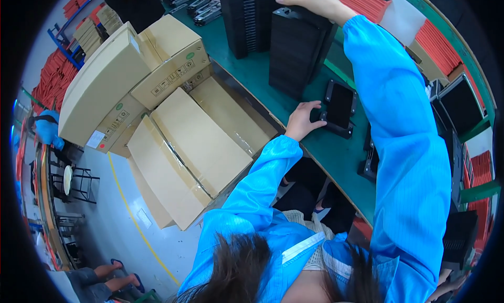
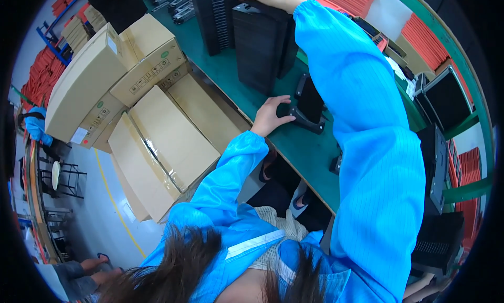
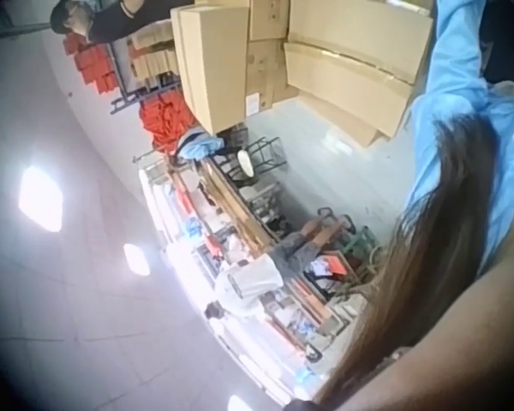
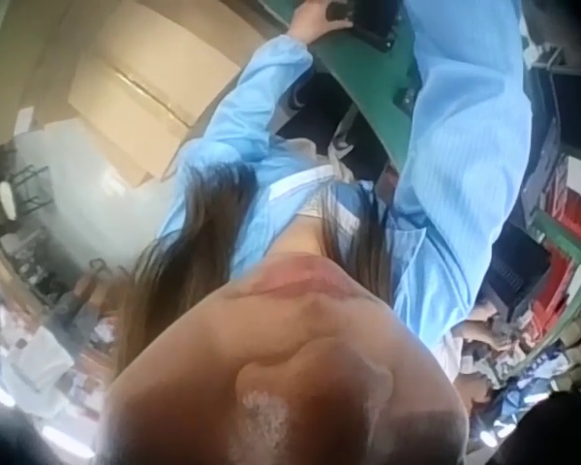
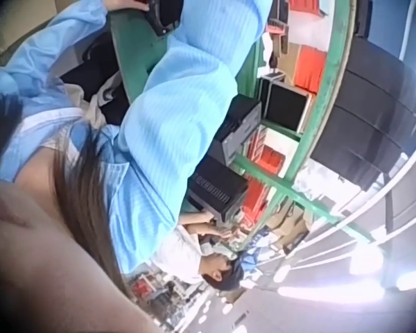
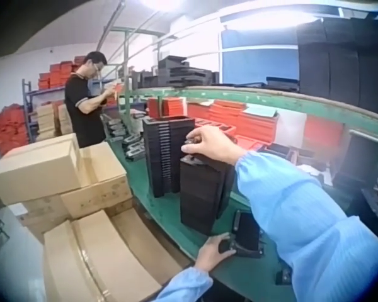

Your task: Assembling small electronic components into black plastic housings on a production line.

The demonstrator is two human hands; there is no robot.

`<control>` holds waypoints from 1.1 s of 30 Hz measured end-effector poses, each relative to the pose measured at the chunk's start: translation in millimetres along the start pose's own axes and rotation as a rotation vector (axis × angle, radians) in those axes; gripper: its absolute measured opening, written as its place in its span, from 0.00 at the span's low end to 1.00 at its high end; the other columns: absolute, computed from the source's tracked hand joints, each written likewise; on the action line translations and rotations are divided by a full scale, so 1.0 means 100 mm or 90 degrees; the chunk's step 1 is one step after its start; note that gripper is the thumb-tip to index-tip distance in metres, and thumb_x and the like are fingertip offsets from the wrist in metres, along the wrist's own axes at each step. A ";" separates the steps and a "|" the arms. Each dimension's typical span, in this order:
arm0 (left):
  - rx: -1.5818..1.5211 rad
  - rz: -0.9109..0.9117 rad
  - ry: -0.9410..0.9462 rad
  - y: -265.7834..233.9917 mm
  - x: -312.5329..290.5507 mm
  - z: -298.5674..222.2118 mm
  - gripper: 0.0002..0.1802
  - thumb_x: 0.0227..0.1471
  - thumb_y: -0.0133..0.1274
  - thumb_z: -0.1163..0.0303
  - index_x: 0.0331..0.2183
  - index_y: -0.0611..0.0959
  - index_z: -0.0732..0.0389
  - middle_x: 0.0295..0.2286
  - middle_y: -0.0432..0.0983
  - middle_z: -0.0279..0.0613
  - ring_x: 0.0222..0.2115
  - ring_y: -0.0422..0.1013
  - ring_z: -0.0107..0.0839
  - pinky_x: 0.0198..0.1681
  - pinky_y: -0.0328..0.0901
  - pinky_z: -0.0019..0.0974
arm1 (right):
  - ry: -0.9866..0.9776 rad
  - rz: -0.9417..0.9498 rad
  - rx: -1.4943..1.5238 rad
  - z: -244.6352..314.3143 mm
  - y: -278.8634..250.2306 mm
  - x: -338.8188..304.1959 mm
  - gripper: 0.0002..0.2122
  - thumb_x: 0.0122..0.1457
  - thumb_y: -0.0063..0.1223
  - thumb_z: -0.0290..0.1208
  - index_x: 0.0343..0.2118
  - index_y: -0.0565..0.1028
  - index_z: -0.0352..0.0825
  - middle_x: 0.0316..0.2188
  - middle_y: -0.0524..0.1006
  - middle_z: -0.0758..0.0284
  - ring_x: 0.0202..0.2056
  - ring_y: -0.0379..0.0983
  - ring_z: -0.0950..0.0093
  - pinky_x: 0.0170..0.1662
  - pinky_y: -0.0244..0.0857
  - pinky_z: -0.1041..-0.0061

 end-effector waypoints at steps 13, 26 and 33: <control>-0.002 0.025 -0.019 0.05 0.02 -0.04 0.34 0.38 0.66 0.63 0.49 0.74 0.59 0.43 0.75 0.37 0.50 0.65 0.41 0.52 0.62 0.41 | -0.085 -0.036 -0.103 -0.51 0.25 0.09 0.19 0.46 0.63 0.45 0.30 0.80 0.29 0.26 0.79 0.53 0.30 0.77 0.61 0.38 0.70 0.68; 0.016 0.014 -0.002 0.04 0.01 -0.01 0.30 0.39 0.66 0.63 0.46 0.76 0.58 0.42 0.75 0.39 0.49 0.65 0.41 0.51 0.63 0.41 | 0.132 0.035 -0.169 -0.14 0.24 0.14 0.20 0.46 0.63 0.45 0.30 0.80 0.29 0.26 0.79 0.53 0.31 0.77 0.60 0.37 0.70 0.67; 0.009 0.008 0.000 0.03 -0.03 0.00 0.29 0.39 0.66 0.63 0.45 0.77 0.59 0.42 0.75 0.40 0.49 0.66 0.42 0.50 0.64 0.41 | -0.025 -0.061 -0.140 -0.04 0.28 -0.01 0.19 0.46 0.63 0.45 0.28 0.80 0.29 0.25 0.79 0.53 0.30 0.77 0.60 0.37 0.70 0.65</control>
Point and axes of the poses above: each hand's wrist, its own x-axis towards the middle knuckle, its own y-axis out of the palm, z = x × y, the point moved 4 cm from there along x, towards the middle knuckle
